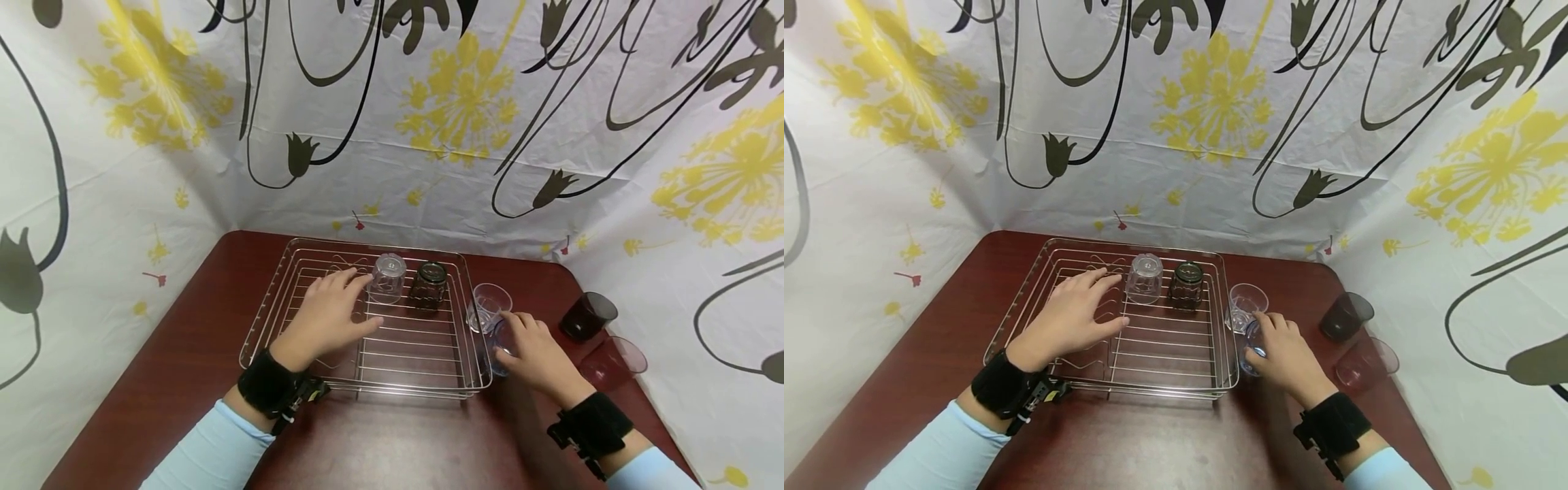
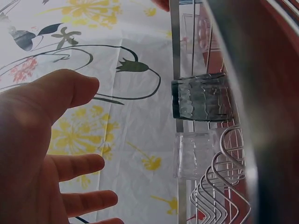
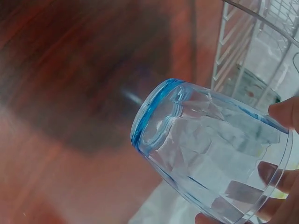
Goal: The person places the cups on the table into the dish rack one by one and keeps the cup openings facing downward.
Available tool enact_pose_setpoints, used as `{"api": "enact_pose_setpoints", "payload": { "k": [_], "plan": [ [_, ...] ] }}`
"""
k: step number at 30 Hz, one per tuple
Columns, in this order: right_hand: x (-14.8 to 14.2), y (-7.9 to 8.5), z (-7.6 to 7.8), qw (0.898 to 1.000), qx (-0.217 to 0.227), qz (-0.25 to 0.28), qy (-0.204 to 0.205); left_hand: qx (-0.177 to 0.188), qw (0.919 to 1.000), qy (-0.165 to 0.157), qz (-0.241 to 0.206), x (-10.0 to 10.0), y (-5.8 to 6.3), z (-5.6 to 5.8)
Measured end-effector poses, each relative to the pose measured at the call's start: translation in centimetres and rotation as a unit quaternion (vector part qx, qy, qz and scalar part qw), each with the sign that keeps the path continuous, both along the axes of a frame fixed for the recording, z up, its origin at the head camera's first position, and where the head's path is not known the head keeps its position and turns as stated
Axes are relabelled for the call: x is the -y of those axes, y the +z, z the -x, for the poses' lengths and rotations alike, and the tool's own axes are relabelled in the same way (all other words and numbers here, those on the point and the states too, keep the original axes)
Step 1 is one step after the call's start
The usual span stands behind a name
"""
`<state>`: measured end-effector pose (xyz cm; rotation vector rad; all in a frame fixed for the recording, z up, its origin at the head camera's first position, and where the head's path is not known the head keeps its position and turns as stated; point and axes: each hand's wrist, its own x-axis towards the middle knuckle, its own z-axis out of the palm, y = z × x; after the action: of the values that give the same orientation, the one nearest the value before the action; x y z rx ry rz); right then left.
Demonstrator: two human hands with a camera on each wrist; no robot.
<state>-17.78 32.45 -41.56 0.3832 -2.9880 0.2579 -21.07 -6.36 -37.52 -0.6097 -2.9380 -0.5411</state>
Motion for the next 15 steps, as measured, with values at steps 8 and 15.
{"api": "enact_pose_setpoints", "payload": {
  "k": [8, 15],
  "plan": [
    [-0.1, 2.0, 0.2, 0.999, -0.038, -0.010, 0.007, -0.003, 1.0000, -0.009, 0.000, -0.3, 0.3, -0.3],
    [0.4, 3.4, 0.4, 0.998, -0.057, -0.019, 0.018, -0.003, 0.9999, -0.012, 0.003, -0.5, 0.5, -0.4]
  ]
}}
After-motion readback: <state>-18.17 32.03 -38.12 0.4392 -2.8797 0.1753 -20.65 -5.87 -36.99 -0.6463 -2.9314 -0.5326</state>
